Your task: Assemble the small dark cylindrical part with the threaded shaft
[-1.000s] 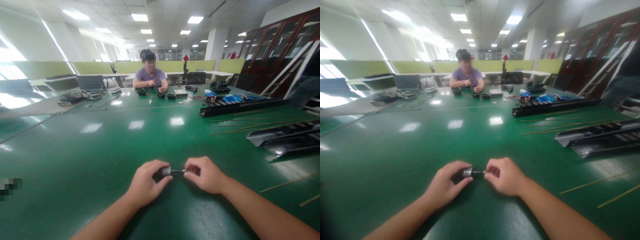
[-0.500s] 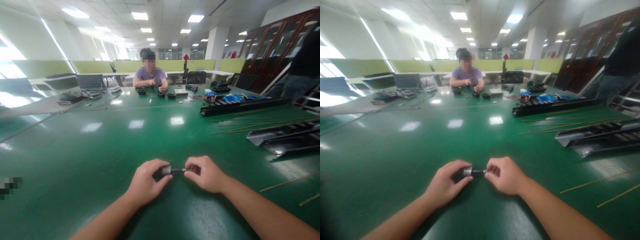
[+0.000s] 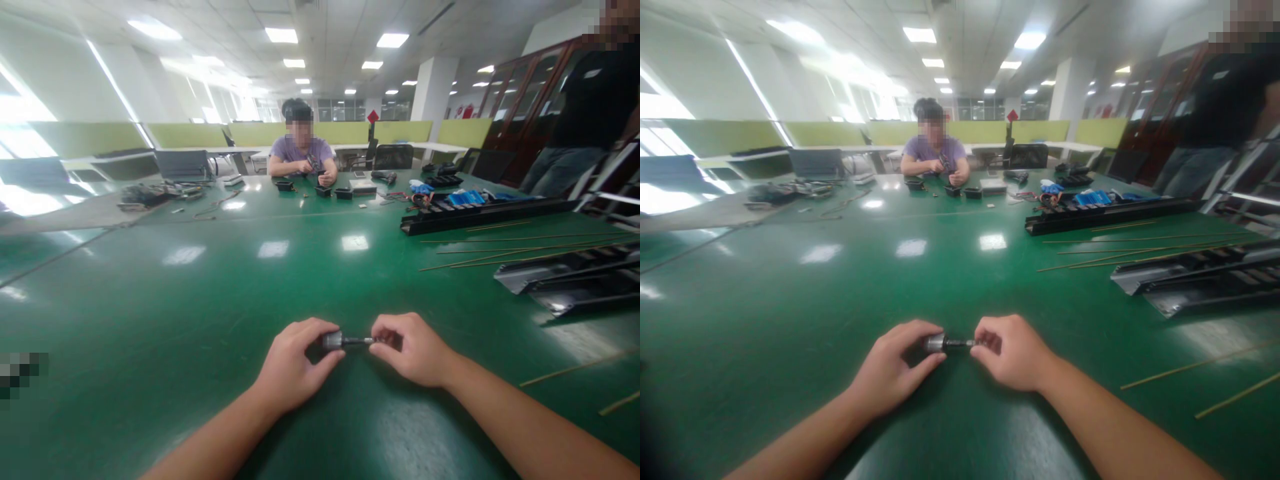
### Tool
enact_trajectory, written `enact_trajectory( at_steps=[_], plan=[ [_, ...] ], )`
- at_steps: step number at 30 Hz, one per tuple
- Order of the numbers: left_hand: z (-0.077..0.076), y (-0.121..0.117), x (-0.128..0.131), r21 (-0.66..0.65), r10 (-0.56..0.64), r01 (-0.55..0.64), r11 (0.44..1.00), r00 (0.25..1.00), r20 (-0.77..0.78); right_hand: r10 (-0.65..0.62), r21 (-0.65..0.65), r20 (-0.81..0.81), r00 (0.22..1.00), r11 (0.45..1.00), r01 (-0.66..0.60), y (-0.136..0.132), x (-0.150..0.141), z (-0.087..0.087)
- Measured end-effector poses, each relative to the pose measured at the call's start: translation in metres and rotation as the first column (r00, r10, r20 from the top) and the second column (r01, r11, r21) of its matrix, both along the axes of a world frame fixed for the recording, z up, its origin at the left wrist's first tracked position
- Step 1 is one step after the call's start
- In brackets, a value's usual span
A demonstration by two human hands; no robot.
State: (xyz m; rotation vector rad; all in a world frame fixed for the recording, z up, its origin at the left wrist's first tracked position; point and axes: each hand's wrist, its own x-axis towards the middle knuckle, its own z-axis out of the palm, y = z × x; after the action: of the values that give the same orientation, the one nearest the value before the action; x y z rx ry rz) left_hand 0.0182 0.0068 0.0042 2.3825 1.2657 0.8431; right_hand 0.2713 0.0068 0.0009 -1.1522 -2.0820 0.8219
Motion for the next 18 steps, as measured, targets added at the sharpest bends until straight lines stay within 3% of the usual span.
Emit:
enact_trajectory(
  at_steps=[10, 18],
  plan=[
    [0.0011, 0.0005, 0.0016, -0.036, -0.001, 0.003, 0.999, 0.998, 0.063, -0.016, 0.004, -0.002, 1.0, 1.0, 0.016, 0.0012, 0.0, 0.0014],
    [0.0037, 0.0052, -0.0008, -0.122, 0.144, -0.128, 0.984, 0.98, 0.134, -0.028, -0.126, -0.162, 0.986, 0.992, 0.007, 0.0046, 0.0016, -0.0042]
  ],
)
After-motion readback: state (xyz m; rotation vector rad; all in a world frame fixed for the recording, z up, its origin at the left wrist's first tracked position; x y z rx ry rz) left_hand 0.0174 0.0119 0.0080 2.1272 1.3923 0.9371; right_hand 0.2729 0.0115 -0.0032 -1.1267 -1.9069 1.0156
